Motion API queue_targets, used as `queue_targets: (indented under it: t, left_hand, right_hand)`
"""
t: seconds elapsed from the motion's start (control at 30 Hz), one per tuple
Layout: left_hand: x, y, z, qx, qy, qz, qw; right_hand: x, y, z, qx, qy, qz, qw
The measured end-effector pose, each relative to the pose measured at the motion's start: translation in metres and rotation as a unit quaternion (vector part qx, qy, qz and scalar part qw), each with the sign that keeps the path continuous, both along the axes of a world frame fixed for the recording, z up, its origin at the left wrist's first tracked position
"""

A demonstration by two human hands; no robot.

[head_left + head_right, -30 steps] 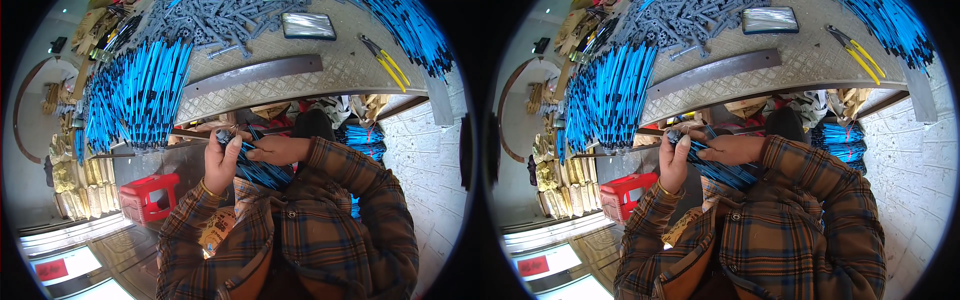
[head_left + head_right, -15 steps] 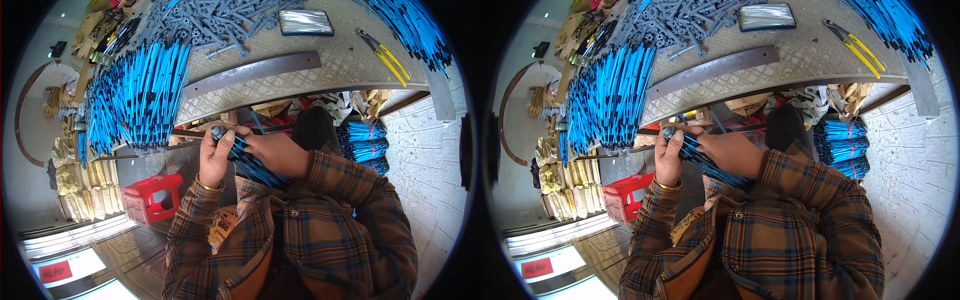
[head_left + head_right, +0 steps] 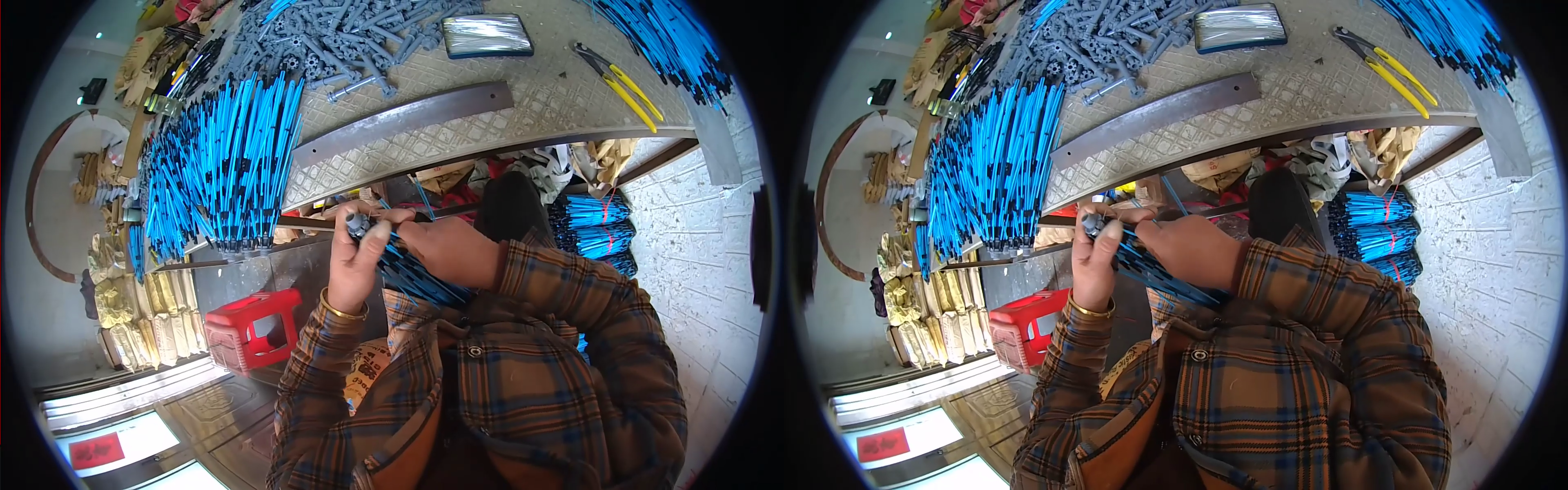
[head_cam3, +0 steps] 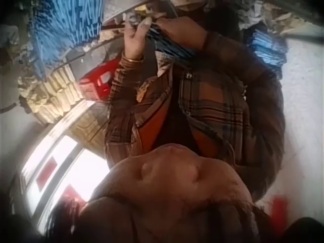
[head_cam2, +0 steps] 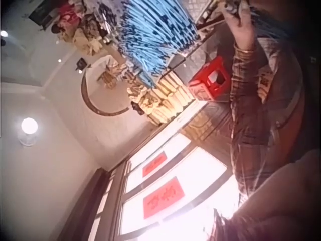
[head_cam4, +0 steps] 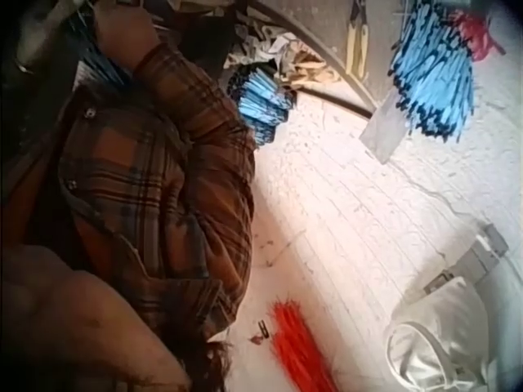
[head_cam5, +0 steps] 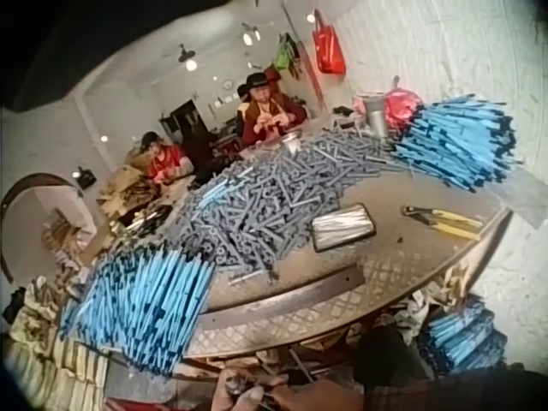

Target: The person organizes pens into bundles using rubber bands and pliers.

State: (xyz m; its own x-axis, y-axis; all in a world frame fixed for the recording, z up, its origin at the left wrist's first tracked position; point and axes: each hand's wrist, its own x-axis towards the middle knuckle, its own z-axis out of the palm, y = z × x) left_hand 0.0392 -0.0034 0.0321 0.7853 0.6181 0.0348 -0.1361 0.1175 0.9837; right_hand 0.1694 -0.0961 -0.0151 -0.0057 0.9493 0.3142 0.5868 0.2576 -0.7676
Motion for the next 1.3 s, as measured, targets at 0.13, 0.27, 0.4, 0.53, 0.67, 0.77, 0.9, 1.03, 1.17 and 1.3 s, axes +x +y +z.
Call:
queue_targets:
  t: [0.13, 0.27, 0.4, 0.53, 0.67, 0.77, 0.9, 1.03, 1.17, 1.3]
  left_hand:
    - [0.002, -0.011, 0.002, 0.066, 0.021, 0.041, 0.997]
    - [0.0, -0.016, 0.001, 0.073, 0.031, 0.068, 0.995]
    - [-0.001, -0.022, 0.001, 0.112, 0.0, 0.092, 0.989]
    - [0.006, -0.023, 0.017, 0.059, -0.024, 0.089, 0.994]
    - [-0.007, -0.003, 0.044, 0.099, -0.094, 0.071, 0.988]
    - [-0.029, 0.002, 0.024, 0.088, -0.033, 0.045, 0.995]
    - [-0.018, 0.003, 0.016, 0.051, 0.032, 0.017, 0.998]
    - [-0.006, 0.011, 0.014, 0.118, 0.083, -0.058, 0.988]
    - [-0.004, 0.013, 0.02, 0.018, 0.094, -0.087, 0.992]
    - [-0.011, 0.016, 0.023, 0.061, 0.107, -0.089, 0.988]
  right_hand:
    - [-0.003, -0.004, 0.004, 0.014, -0.04, 0.003, 0.999]
    - [-0.004, -0.008, 0.006, 0.021, -0.064, 0.019, 0.998]
    - [-0.008, -0.012, 0.007, 0.02, -0.061, 0.022, 0.998]
    - [0.003, -0.016, 0.029, 0.029, -0.023, 0.008, 0.999]
    - [0.048, -0.032, 0.08, 0.014, -0.048, -0.048, 0.998]
    - [0.122, -0.047, 0.069, 0.121, -0.234, -0.289, 0.92]
    - [0.236, -0.089, 0.05, 0.008, -0.412, -0.429, 0.804]
    - [0.283, -0.113, 0.032, -0.088, -0.483, -0.436, 0.754]
    - [0.278, -0.112, 0.046, -0.105, -0.327, -0.401, 0.849]
    - [0.159, -0.073, 0.102, 0.007, -0.242, -0.146, 0.959]
